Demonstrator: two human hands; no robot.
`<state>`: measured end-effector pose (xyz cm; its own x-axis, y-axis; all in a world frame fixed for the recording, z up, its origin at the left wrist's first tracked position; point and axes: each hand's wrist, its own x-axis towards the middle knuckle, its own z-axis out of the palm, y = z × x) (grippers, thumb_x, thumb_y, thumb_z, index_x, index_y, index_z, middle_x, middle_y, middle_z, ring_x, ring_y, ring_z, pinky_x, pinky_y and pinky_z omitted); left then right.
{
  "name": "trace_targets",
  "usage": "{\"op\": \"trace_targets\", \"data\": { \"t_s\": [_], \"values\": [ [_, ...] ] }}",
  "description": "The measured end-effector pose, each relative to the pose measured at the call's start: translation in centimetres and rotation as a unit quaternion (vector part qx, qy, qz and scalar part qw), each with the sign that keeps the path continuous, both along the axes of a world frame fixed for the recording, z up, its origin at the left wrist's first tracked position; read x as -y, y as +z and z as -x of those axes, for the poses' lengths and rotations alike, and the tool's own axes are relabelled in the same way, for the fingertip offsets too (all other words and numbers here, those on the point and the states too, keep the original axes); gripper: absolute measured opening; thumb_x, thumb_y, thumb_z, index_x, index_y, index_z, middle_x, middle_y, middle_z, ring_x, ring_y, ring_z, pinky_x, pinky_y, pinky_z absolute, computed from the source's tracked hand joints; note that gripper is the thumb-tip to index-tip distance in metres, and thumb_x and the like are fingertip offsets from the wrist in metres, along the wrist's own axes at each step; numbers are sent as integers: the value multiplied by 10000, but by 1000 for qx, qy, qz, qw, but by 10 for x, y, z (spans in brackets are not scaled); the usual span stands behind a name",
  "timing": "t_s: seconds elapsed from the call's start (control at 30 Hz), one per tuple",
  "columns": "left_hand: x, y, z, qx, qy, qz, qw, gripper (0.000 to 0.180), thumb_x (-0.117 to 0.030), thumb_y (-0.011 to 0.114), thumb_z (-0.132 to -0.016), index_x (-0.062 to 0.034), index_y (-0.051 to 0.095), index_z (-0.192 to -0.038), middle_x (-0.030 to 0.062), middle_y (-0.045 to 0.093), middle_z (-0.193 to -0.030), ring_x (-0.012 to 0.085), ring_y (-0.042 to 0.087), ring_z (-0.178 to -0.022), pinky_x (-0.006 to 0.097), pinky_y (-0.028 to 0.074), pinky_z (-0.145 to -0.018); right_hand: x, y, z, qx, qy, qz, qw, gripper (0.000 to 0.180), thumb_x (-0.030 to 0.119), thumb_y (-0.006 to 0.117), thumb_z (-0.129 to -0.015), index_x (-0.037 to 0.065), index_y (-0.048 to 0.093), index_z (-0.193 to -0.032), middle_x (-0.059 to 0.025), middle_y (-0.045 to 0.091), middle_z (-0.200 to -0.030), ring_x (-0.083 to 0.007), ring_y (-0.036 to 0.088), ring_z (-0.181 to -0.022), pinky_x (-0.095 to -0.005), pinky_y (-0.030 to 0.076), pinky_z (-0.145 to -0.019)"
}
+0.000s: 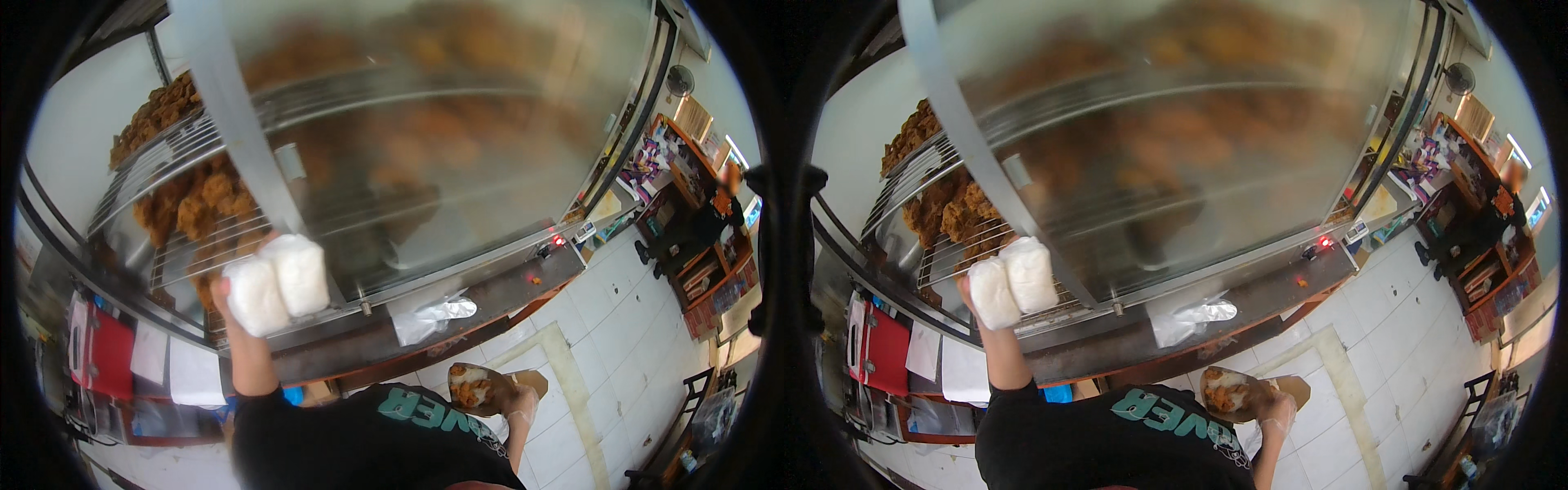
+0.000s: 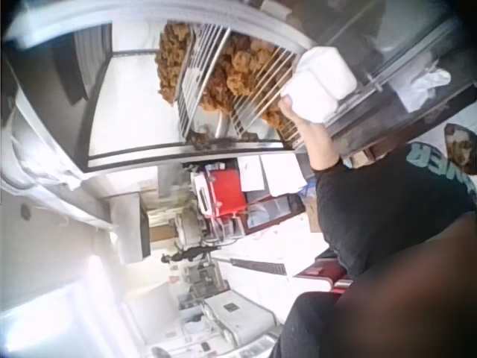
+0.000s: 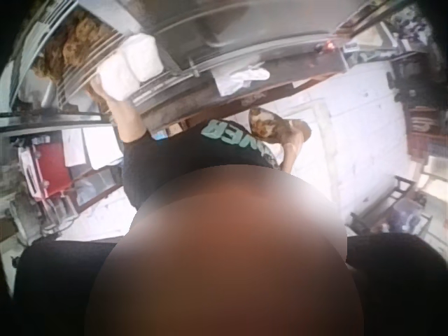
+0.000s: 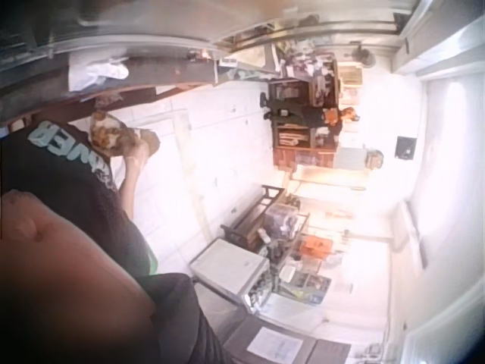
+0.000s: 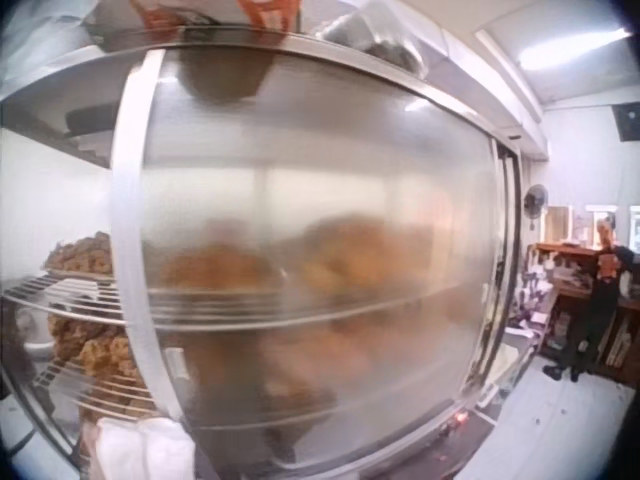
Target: The person retrieves printed receipts, then assembles food orders by placing steamed buns into paper bags, adding fried chicken pieces, and topping them with scrambled eggs. The person also handles packaging materials and organizes items on the counter.
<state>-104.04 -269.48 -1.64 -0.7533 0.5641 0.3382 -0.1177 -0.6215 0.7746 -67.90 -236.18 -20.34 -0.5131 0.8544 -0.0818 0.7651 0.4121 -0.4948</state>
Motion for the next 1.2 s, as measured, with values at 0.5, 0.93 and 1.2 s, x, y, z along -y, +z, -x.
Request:
{"op": "trace_targets", "data": {
  "t_s": [0.5,0.93,1.2],
  "values": [
    [41,-9,-91,16,544,-197,815,730,-343,688,-786,-87,437,-1422,144,463,-1427,324,448,-1306,446,466,-956,-189,11,-52,6,-12,39,999,315,397,667,-805,104,744,-892,-215,685,-895,-390,649,-892,-480,508,-782],
    [-375,-21,-132,54,106,-251,961,595,-295,635,-841,-126,433,-1375,151,486,-1340,344,456,-1198,420,484,-830,-401,-9,-158,32,-128,-1,991,246,327,739,-737,131,757,-886,-187,691,-909,-372,662,-868,-453,530,-774],
    [-748,-117,-207,183,-314,-17,931,806,-651,561,-773,-140,429,-1381,126,510,-1332,362,534,-1181,521,522,-870,-587,-14,-147,41,-180,76,980,230,302,703,-756,124,756,-890,-194,690,-912,-376,659,-885,-459,522,-795]
  ]
}}
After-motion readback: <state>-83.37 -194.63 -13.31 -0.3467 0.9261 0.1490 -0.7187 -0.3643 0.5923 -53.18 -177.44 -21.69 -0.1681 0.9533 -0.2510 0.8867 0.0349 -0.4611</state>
